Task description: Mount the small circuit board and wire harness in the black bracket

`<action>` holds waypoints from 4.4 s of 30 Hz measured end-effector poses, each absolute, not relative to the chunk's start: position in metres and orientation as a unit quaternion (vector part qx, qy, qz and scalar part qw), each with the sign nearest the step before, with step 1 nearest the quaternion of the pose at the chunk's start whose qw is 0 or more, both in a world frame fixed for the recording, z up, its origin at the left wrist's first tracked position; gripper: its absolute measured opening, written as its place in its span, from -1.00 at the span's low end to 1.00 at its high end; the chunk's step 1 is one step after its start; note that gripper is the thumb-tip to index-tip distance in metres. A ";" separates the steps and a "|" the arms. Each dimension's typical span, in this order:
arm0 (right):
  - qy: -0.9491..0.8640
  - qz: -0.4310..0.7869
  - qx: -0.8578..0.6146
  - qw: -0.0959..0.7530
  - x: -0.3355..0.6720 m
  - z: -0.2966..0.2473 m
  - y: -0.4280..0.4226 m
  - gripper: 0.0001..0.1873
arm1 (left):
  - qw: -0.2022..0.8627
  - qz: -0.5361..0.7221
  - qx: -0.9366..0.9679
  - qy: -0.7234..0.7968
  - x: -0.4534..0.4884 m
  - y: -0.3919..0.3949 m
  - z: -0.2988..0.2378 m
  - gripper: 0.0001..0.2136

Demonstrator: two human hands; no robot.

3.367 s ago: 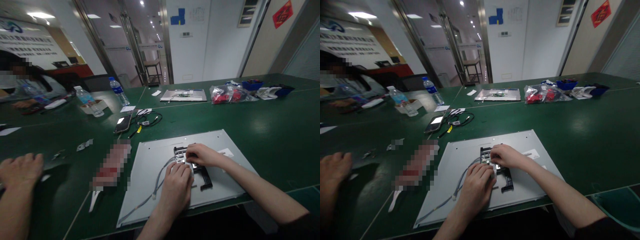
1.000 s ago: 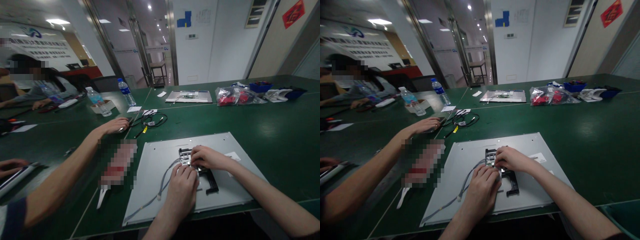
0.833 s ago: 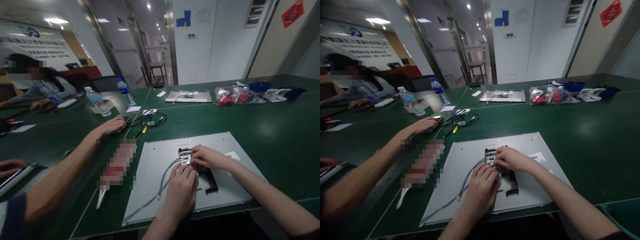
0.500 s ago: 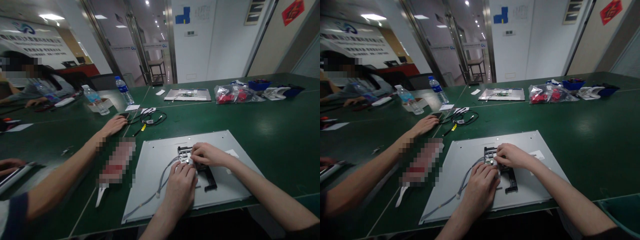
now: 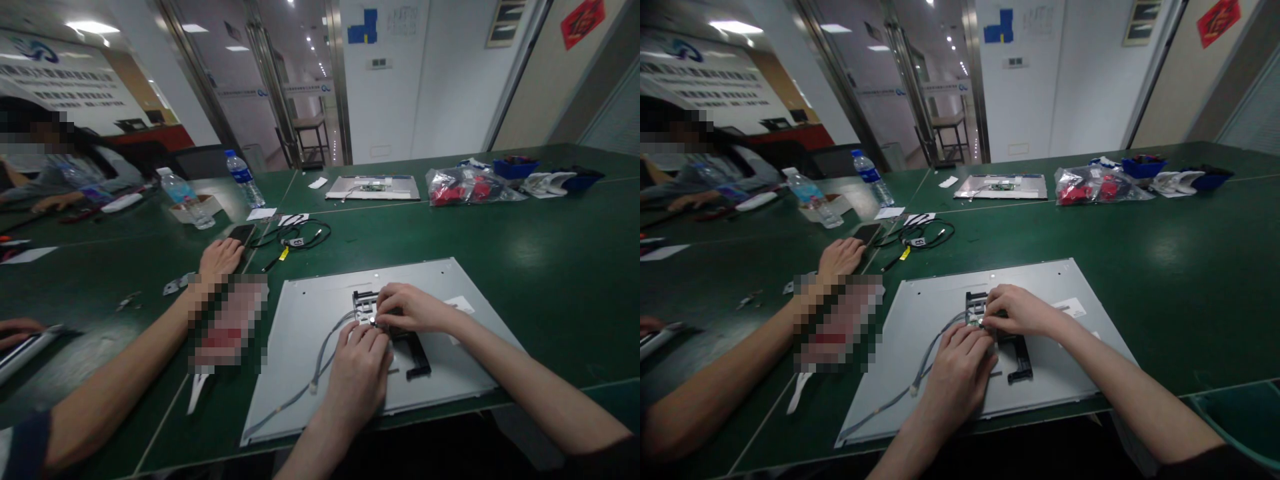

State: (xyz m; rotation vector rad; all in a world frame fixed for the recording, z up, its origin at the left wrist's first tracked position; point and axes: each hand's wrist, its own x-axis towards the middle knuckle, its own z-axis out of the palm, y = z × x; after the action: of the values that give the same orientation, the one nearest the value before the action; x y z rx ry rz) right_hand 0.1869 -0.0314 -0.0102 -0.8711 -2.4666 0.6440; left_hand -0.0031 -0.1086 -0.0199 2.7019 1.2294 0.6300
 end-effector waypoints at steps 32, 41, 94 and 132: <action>-0.846 0.301 -0.374 0.231 0.186 -0.021 -0.028 -0.81 | -0.020 0.152 0.918 0.366 0.001 -0.125 -0.009 -0.87; -0.846 0.306 -0.370 0.233 0.186 -0.020 -0.029 -0.80 | -0.026 0.172 0.919 0.354 0.000 -0.117 -0.019 -0.84; -0.875 0.217 -0.369 0.225 0.193 -0.019 -0.024 -0.96 | 0.040 0.179 0.922 0.341 0.000 -0.108 -0.021 -0.89; -0.863 0.239 -0.379 0.234 0.183 -0.024 -0.022 -0.90 | 0.042 0.125 0.914 0.384 0.007 -0.132 -0.014 -0.88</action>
State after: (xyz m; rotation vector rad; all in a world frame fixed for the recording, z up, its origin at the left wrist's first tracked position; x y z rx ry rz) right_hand 0.1828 -0.0218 -0.0236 -1.0413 -2.3683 0.6569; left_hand 0.0074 -0.1316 -0.0144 2.7972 1.1745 0.3812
